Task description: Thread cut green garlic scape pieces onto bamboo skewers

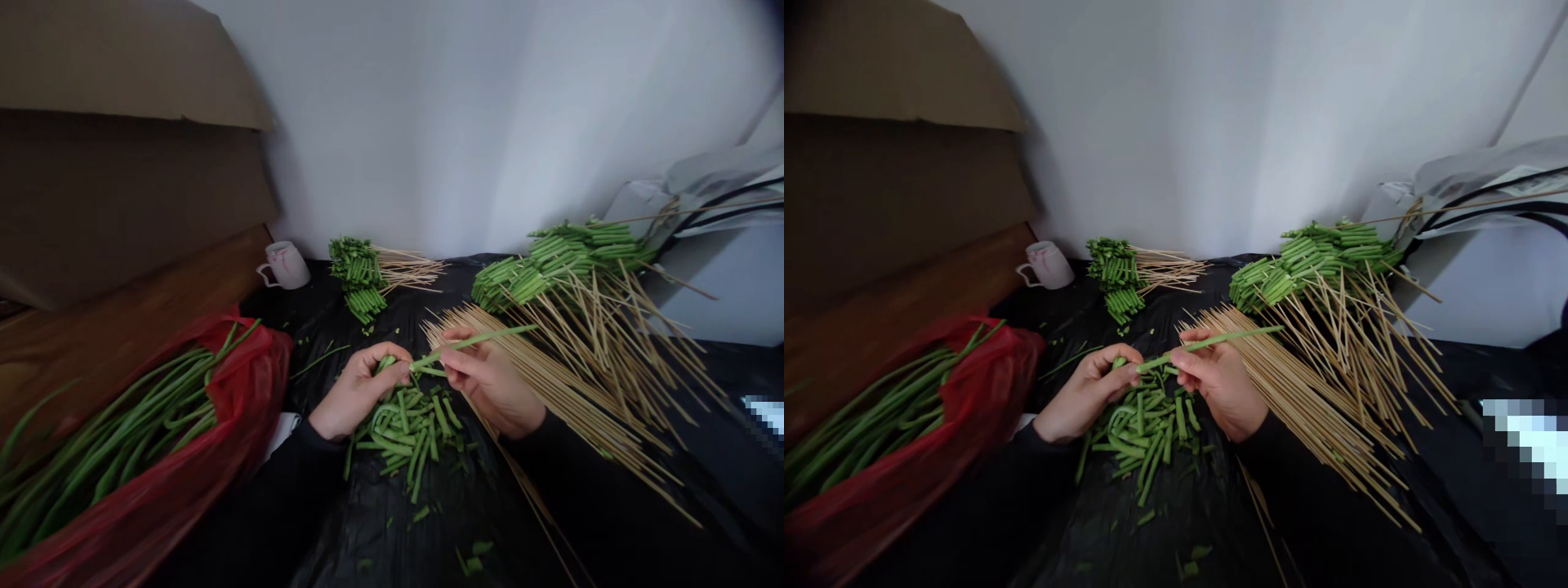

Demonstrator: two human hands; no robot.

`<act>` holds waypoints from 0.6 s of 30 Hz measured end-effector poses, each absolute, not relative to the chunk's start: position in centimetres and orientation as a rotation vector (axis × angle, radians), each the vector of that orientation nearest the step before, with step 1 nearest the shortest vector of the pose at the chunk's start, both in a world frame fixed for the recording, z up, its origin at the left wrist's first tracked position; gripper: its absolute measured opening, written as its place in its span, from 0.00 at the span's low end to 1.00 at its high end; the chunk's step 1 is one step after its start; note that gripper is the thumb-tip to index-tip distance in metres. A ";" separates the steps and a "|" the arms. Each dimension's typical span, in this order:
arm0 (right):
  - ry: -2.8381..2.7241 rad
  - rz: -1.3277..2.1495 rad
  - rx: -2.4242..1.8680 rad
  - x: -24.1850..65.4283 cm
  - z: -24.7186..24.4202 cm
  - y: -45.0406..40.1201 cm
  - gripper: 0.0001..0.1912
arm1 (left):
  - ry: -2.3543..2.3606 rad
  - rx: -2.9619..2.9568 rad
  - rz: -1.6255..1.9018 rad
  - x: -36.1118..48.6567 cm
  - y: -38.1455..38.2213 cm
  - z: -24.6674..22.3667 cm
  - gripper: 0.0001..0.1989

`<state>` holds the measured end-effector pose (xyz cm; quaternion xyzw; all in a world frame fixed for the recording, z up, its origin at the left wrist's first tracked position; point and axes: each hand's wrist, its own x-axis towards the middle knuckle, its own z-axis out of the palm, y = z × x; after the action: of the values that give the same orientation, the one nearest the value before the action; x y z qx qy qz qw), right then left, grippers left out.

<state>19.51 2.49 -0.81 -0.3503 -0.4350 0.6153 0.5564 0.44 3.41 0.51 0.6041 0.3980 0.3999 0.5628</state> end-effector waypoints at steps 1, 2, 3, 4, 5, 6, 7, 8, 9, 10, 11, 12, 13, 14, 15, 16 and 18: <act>-1.001 1.482 -0.821 19.6 -0.7 2.5 0.17 | 0.920 1.425 0.929 0.4 3.3 0.6 0.10; -0.985 1.515 -0.816 19.6 -0.7 2.4 0.17 | 0.908 1.430 0.919 0.3 3.3 0.6 0.10; -0.978 1.556 -0.808 19.7 -0.6 2.4 0.16 | 0.901 1.439 0.914 0.3 3.2 0.7 0.10; -0.988 1.598 -0.798 19.8 -0.6 2.4 0.16 | 0.896 1.453 0.909 0.2 3.2 0.9 0.09; -1.005 1.639 -0.788 19.9 -0.6 2.3 0.15 | 0.892 1.474 0.899 0.2 3.1 1.0 0.09; -1.027 1.675 -0.778 20.0 -0.6 2.3 0.15 | 0.884 1.507 0.876 0.1 3.0 1.1 0.08; -1.052 1.707 -0.766 20.0 -0.6 2.3 0.15 | 0.868 1.551 0.835 0.1 3.0 1.3 0.07; -1.081 1.735 -0.754 20.1 -0.6 2.2 0.15 | 0.849 1.601 0.786 0.2 2.9 1.4 0.06; -1.112 1.758 -0.743 20.1 -0.6 2.2 0.15 | 0.831 1.647 0.741 0.2 2.9 1.4 0.05; -1.143 1.777 -0.734 20.1 -0.6 2.1 0.15 | 0.827 1.681 0.710 0.3 2.9 1.4 0.05; -1.172 1.789 -0.726 20.0 -0.5 2.0 0.15 | 0.844 1.699 0.710 0.4 3.0 1.4 0.05; -1.200 1.796 -0.721 20.0 -0.5 1.9 0.14 | 0.887 1.695 0.744 0.5 3.1 1.2 0.05; -1.228 1.803 -0.718 20.0 -0.4 1.8 0.14 | 0.954 1.673 0.807 0.5 3.3 1.0 0.06; -1.256 1.812 -0.716 20.0 -0.3 1.7 0.14 | 1.035 1.637 0.893 0.5 3.6 0.7 0.06; -1.283 1.821 -0.715 19.9 -0.3 1.7 0.15 | 1.107 1.588 0.980 0.4 3.9 0.5 0.07; -1.303 1.824 -0.718 19.9 -0.2 1.6 0.15 | 1.171 1.532 1.048 0.3 4.1 0.2 0.09; -1.322 1.794 -0.741 19.8 -0.2 1.7 0.15 | 1.237 1.472 1.099 0.1 4.5 -0.2 0.13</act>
<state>19.79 1.66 -0.21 -0.2911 -0.5190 0.7048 0.3862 0.10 4.52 -0.18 0.5944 0.4996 0.4439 0.4471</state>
